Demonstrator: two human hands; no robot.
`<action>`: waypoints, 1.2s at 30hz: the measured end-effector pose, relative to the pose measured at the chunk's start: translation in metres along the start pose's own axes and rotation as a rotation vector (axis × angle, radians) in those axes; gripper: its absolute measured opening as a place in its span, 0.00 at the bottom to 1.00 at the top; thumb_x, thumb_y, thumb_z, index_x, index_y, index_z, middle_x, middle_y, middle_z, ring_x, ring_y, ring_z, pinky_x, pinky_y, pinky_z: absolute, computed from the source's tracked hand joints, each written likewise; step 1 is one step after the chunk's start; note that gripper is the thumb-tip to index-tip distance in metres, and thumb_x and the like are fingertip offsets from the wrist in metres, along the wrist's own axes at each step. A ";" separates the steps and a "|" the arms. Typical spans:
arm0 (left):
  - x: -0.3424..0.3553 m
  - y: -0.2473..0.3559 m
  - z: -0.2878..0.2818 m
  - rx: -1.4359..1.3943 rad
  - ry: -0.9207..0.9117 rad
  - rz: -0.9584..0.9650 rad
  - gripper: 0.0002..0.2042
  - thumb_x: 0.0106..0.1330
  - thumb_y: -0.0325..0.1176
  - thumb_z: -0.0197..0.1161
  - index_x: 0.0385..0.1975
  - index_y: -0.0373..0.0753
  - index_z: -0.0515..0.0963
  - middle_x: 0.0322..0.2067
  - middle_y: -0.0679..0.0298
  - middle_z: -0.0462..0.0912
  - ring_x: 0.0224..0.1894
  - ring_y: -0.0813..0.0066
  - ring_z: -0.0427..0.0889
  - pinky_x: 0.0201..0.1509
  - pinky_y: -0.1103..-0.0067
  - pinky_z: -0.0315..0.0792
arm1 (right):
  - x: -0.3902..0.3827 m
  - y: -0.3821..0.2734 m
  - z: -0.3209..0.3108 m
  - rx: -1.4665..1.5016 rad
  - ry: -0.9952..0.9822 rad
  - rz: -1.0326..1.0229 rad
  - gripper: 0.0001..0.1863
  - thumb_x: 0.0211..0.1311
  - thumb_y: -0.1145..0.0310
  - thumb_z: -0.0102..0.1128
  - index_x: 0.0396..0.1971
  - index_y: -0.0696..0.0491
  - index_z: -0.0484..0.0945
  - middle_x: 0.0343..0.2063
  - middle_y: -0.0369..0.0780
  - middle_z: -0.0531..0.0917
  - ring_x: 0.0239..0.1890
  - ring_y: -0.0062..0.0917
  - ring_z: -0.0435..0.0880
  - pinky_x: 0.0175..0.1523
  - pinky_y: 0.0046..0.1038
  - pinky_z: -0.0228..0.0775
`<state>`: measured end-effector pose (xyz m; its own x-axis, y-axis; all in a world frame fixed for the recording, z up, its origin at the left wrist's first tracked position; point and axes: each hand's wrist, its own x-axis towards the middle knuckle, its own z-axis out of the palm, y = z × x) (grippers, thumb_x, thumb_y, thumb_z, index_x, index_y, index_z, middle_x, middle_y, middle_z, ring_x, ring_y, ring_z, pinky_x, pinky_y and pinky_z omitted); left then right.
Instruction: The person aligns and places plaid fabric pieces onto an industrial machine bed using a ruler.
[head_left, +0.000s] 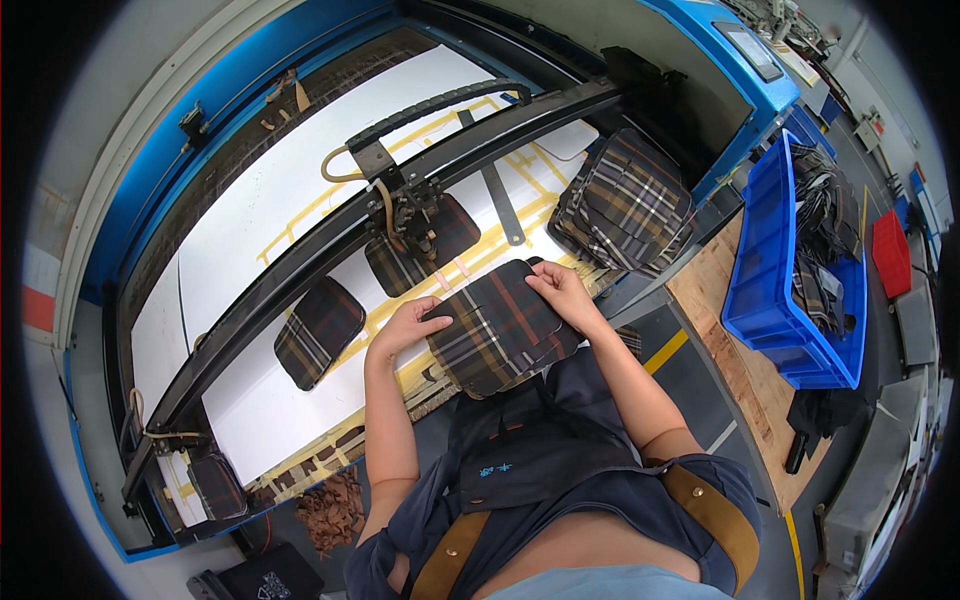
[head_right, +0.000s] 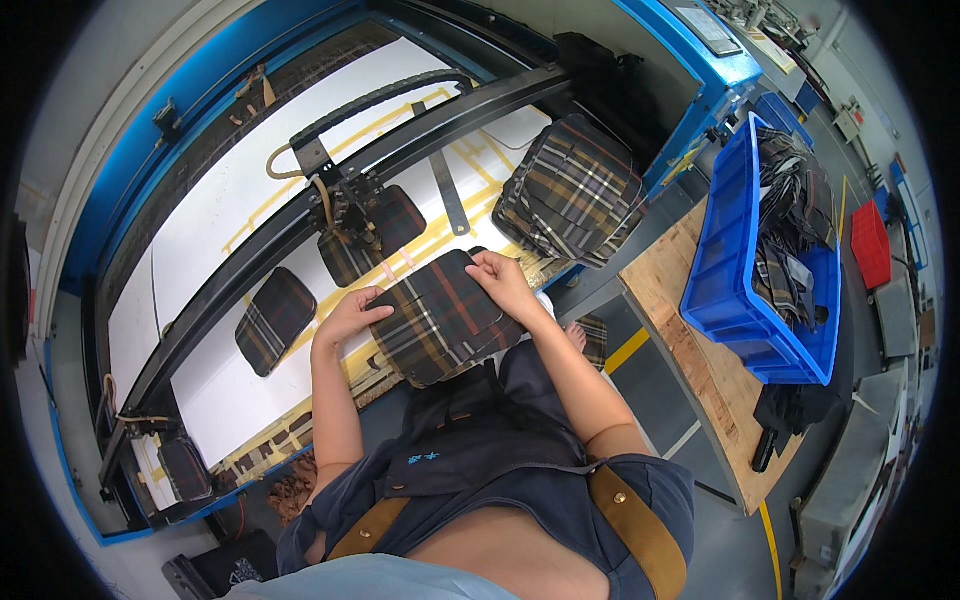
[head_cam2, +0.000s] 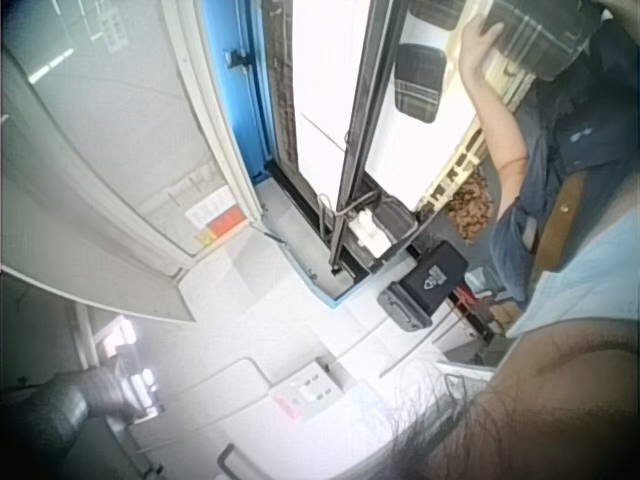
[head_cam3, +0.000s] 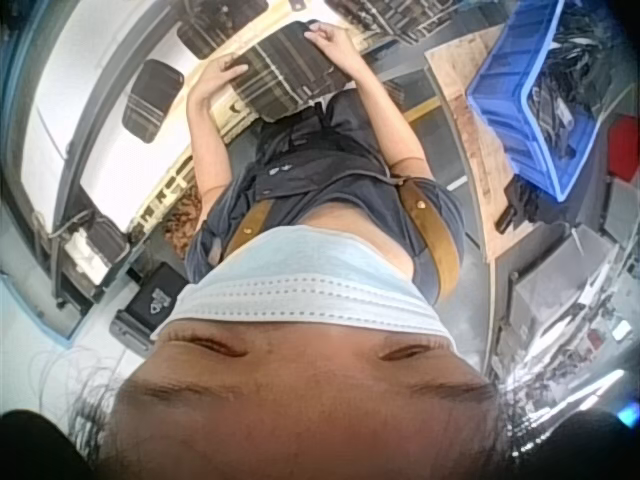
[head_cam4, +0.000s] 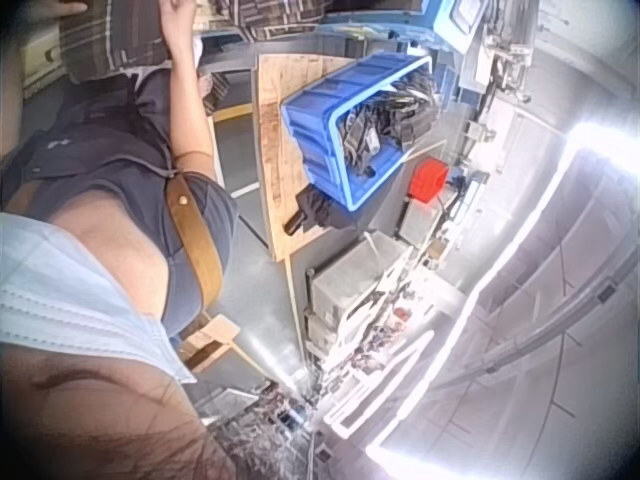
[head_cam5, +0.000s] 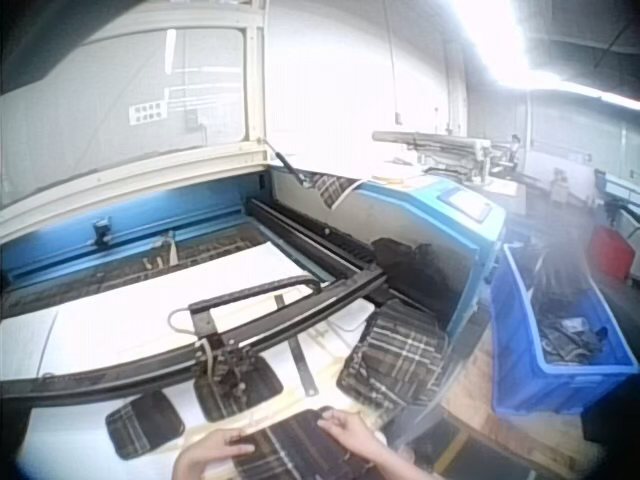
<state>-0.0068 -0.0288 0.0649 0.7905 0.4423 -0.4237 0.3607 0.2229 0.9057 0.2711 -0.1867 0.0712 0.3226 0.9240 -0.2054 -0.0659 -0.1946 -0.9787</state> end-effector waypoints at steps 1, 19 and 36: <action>0.000 0.000 0.000 -0.005 -0.001 0.002 0.18 0.64 0.33 0.70 0.50 0.32 0.78 0.43 0.67 0.84 0.45 0.81 0.79 0.55 0.82 0.71 | 0.000 0.000 0.000 0.000 0.002 0.003 0.06 0.70 0.71 0.60 0.38 0.58 0.78 0.23 0.27 0.79 0.25 0.06 0.72 0.29 0.14 0.64; -0.001 0.002 0.001 0.000 0.001 0.001 0.18 0.64 0.35 0.70 0.50 0.32 0.78 0.42 0.67 0.84 0.44 0.82 0.79 0.54 0.82 0.71 | 0.001 0.003 -0.001 0.056 -0.011 -0.001 0.06 0.70 0.71 0.60 0.39 0.58 0.78 0.26 0.28 0.81 0.27 0.06 0.75 0.31 0.13 0.67; -0.009 0.000 0.005 -0.023 0.094 0.040 0.15 0.67 0.32 0.66 0.51 0.34 0.77 0.41 0.72 0.82 0.43 0.86 0.78 0.50 0.85 0.72 | -0.001 0.006 0.002 0.041 0.010 -0.012 0.05 0.70 0.72 0.60 0.39 0.59 0.78 0.25 0.28 0.81 0.26 0.07 0.75 0.31 0.14 0.66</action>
<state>-0.0110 -0.0374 0.0682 0.7534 0.5309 -0.3880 0.3176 0.2228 0.9217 0.2689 -0.1880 0.0654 0.3329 0.9227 -0.1943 -0.1006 -0.1701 -0.9803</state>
